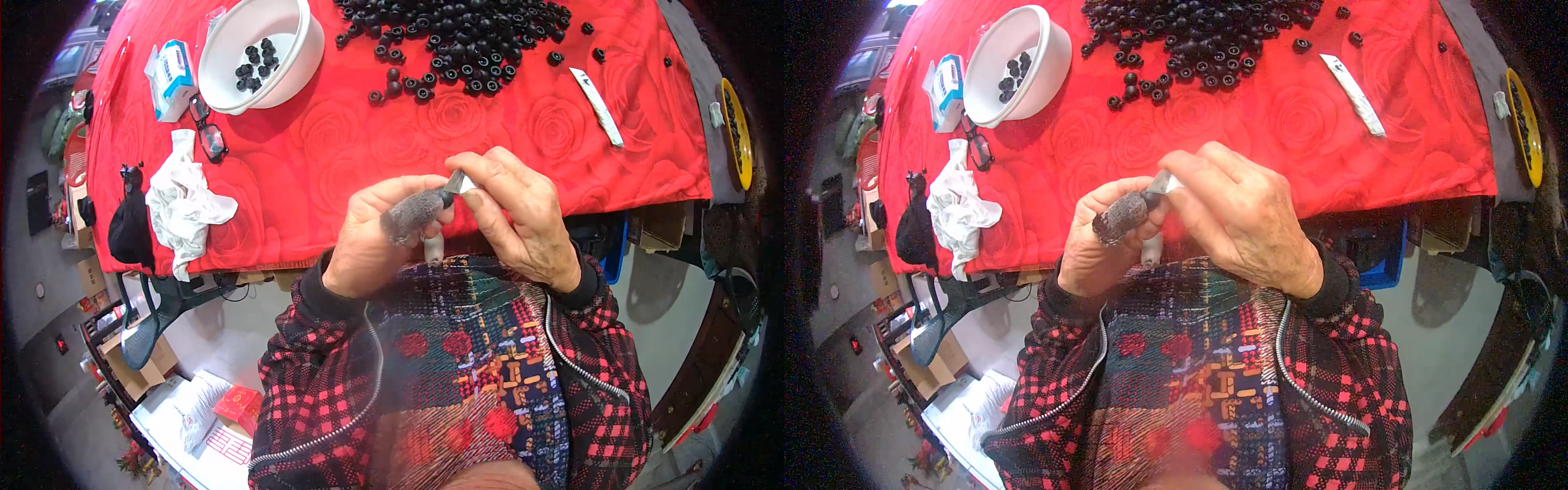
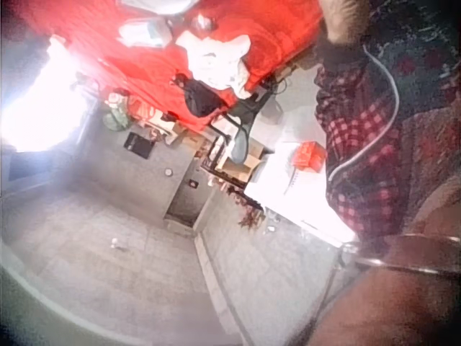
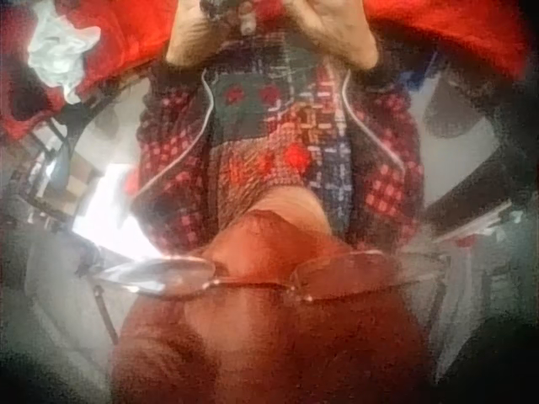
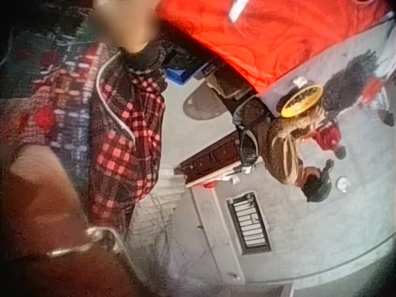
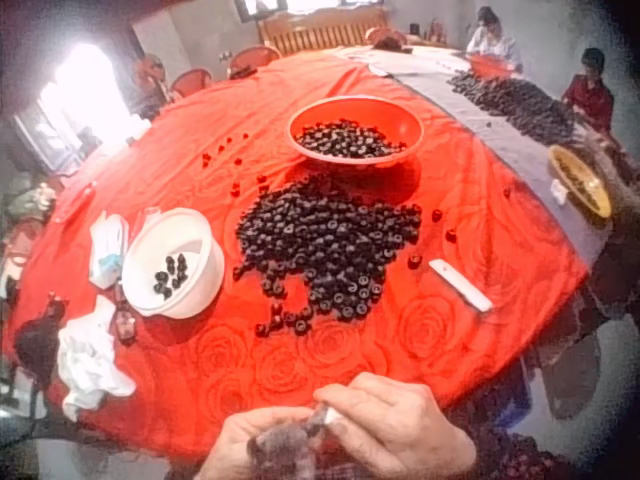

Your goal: The person sits at a table covered with a red cloth and repeatedly picks up small dark berries. Using a small knife, they peel the skin off each berry and place the peeled fruit into a white bowl. The process is repeated continuously throughout the clip.

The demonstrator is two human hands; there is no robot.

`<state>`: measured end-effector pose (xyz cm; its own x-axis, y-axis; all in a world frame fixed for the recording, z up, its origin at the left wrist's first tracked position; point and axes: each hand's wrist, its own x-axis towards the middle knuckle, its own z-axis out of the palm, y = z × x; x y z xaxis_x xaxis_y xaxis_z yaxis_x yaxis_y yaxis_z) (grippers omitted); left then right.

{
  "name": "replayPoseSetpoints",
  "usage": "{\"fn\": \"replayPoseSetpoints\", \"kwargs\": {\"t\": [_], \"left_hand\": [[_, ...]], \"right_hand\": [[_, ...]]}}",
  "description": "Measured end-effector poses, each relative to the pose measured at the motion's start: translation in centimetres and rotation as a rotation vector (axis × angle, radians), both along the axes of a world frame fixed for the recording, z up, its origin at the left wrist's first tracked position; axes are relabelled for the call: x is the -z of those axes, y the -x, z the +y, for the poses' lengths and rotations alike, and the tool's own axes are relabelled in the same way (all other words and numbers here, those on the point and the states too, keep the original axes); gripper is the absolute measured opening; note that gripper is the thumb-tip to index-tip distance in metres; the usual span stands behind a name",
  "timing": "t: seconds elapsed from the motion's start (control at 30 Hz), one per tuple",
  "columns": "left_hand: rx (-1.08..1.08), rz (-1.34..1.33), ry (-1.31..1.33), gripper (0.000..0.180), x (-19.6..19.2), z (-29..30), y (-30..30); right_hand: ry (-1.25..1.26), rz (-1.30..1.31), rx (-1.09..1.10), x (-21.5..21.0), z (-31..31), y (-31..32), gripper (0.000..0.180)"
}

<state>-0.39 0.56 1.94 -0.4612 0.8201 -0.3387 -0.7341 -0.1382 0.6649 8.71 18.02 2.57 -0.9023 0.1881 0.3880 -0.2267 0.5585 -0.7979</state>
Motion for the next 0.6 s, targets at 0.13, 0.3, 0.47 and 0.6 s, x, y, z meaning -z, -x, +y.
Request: {"fn": "replayPoseSetpoints", "kwargs": {"t": [0.13,0.3,0.47,0.6], "left_hand": [[0.004,-0.092,-0.04,0.03,0.07,0.2,0.1],[0.024,-0.086,-0.045,0.029,0.12,0.02,0.37],[-0.009,-0.017,0.026,0.029,0.21,0.11,0.37],[-0.013,-0.043,0.004,0.029,0.32,0.06,0.37]], "right_hand": [[0.001,-0.02,0.006,0.18,0.1,0.06,0.023],[0.018,-0.014,-0.016,0.42,0.24,0.28,0.022],[-0.001,-0.022,-0.016,0.7,0.44,0.34,0.023],[0.004,-0.029,-0.028,0.88,0.54,0.42,0.026]]}}
